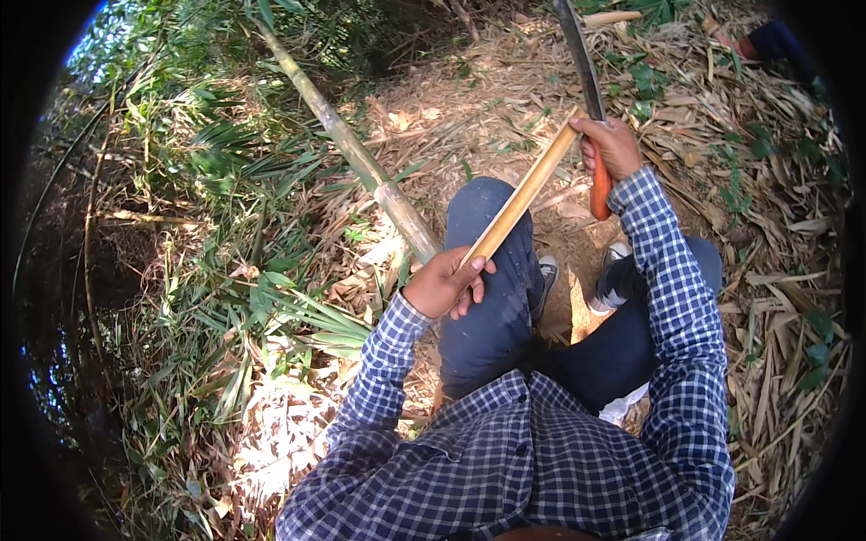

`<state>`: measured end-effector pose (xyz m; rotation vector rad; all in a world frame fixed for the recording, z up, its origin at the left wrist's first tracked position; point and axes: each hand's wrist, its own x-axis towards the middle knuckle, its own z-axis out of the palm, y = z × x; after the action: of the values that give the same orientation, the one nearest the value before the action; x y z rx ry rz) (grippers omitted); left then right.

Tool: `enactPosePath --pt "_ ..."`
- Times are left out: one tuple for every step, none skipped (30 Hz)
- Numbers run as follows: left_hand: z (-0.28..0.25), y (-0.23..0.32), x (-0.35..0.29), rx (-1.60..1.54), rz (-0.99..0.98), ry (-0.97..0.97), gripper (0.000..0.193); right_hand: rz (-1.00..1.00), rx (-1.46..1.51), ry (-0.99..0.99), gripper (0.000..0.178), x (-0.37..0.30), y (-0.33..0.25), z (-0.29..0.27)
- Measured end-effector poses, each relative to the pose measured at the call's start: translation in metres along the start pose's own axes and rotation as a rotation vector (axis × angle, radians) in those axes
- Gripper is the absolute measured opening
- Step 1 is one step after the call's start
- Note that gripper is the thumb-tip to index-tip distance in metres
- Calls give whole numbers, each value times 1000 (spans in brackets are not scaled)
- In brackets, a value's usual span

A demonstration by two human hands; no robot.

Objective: The person sits on the ground and uses a curved blade to shave a long piece of bamboo. They hold the bamboo vertically against their leg and repeatedly scrape the surface to remove the outer layer.

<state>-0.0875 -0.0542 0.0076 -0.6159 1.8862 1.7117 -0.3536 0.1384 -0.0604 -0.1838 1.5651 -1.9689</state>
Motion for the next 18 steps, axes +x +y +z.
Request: enactPosePath --pt "-8 6 -3 26 13 -2 33 -1 28 15 22 -2 -3 2" --pt "-17 12 -6 53 25 -5 33 -1 56 32 22 -3 -6 5" --pt "-25 19 -8 85 41 -16 34 -7 84 56 22 -4 -11 3" --pt "-37 22 -11 62 74 4 36 -12 88 64 23 -2 -13 1" --pt "-50 22 -14 21 170 1 42 -31 125 89 23 0 -15 0" --pt "-63 14 -11 -274 325 -20 47 -48 171 113 24 -3 -19 1" --pt "-69 9 -5 -581 486 -57 51 -64 201 142 25 -5 -21 -1" --pt "-69 4 1 -956 587 -2 58 -65 246 148 22 -3 -20 -6" --pt "-76 -12 15 -1160 829 -284 58 -57 323 148 21 -3 -19 -7" --pt "-71 -16 22 -1337 868 -268 56 -49 407 147 20 -3 -21 -9" --pt "-62 -21 30 -1515 902 -254 54 -40 490 145 19 -1 -20 -13" --pt "-53 -30 42 -1501 822 -162 53 -33 526 178 17 6 -12 -21" --pt "-41 -38 49 -1482 742 -56 51 -3 599 199 16 8 -12 -19" --pt "-21 -39 59 -1285 624 -30 50 0 637 211 18 10 -11 -25" --pt "-2 -34 70 -1085 506 -3 50 3 676 224 19 12 -9 -31" --pt "20 -14 79 -944 440 6 49 16 687 231 22 20 0 -43" --pt "39 0 87 -812 367 32 49 30 691 255 22 12 -1 -33" --pt "49 9 104 -789 385 7 51 49 706 250 22 7 0 -26"
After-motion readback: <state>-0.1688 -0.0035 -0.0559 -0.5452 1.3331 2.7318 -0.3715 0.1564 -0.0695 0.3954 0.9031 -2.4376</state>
